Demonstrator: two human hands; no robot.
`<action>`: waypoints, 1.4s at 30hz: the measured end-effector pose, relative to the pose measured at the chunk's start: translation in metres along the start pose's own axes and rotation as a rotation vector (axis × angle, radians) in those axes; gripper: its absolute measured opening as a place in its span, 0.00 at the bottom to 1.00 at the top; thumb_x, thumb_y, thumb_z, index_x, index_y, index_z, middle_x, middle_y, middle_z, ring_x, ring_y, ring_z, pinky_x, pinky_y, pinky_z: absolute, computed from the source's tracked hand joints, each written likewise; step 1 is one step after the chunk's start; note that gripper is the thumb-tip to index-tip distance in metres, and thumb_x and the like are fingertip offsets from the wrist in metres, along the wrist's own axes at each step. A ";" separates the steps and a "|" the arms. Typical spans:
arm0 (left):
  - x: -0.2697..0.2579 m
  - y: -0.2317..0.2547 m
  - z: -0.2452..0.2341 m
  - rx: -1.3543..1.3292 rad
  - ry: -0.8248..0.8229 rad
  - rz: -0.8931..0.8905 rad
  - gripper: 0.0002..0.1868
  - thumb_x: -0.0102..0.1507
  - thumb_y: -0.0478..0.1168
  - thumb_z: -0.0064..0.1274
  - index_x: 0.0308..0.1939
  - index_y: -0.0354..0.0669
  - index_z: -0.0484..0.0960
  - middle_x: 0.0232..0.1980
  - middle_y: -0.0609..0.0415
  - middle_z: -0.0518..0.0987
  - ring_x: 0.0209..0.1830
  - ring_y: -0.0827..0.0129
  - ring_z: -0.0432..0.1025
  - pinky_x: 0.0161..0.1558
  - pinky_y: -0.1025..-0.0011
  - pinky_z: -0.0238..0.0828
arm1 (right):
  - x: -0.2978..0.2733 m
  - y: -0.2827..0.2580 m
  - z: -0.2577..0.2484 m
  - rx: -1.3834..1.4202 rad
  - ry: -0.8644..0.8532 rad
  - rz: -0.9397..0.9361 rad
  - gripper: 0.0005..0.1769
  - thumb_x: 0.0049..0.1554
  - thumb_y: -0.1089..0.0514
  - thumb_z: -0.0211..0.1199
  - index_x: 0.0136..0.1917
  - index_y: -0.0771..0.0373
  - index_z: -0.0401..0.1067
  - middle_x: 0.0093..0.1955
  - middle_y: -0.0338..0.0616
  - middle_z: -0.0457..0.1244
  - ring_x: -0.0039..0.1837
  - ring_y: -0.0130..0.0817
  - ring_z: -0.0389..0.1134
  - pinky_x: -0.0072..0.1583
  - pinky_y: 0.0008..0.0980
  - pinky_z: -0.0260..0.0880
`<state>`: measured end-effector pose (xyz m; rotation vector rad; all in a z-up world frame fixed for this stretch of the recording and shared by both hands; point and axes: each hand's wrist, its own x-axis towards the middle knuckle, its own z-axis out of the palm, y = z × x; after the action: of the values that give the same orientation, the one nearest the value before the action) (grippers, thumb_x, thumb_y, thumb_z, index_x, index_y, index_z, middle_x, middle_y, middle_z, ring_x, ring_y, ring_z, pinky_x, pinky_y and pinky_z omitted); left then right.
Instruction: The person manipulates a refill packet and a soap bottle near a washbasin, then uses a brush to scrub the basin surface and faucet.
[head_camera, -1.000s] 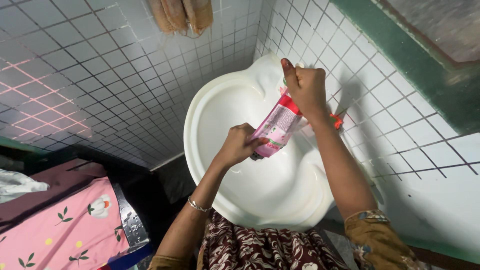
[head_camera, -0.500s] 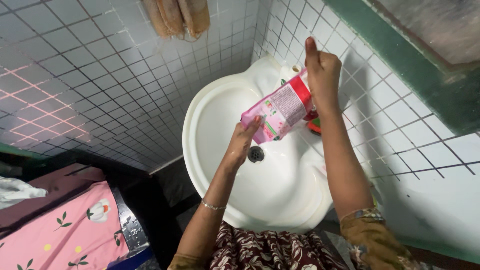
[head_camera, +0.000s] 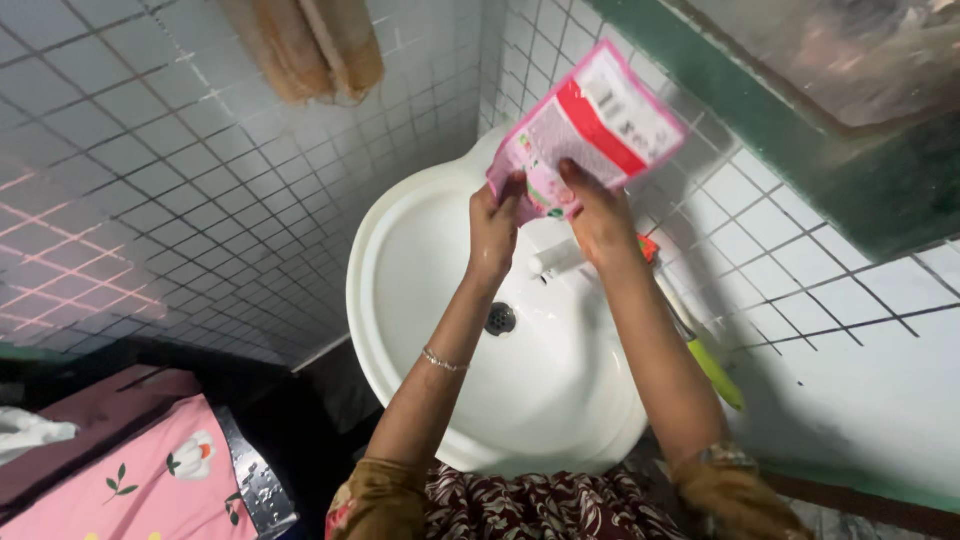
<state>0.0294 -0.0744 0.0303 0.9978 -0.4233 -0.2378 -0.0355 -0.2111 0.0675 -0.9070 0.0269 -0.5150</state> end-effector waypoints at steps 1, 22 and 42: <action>0.007 0.003 0.007 0.033 0.002 -0.022 0.12 0.71 0.41 0.53 0.44 0.32 0.83 0.37 0.60 0.80 0.34 0.80 0.70 0.37 0.76 0.68 | 0.008 -0.006 0.008 -0.057 0.044 -0.024 0.35 0.52 0.61 0.76 0.68 0.63 0.66 0.62 0.43 0.66 0.65 0.38 0.68 0.67 0.41 0.69; 0.117 0.015 0.048 0.445 -0.156 0.096 0.12 0.66 0.40 0.56 0.46 0.32 0.83 0.31 0.52 0.83 0.26 0.76 0.77 0.28 0.73 0.78 | 0.088 -0.040 -0.023 -1.029 -0.009 -0.388 0.22 0.57 0.57 0.74 0.61 0.68 0.73 0.55 0.43 0.69 0.55 0.30 0.70 0.55 0.31 0.72; 0.135 -0.008 0.016 0.682 -0.307 0.059 0.12 0.66 0.44 0.57 0.43 0.38 0.87 0.32 0.49 0.86 0.30 0.70 0.78 0.35 0.69 0.72 | 0.094 -0.022 -0.047 -1.073 0.063 -0.193 0.25 0.57 0.50 0.75 0.60 0.66 0.74 0.53 0.43 0.70 0.53 0.34 0.69 0.55 0.37 0.70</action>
<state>0.1432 -0.1420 0.0628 1.6209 -0.8457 -0.1960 0.0268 -0.2980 0.0731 -1.9525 0.2975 -0.7174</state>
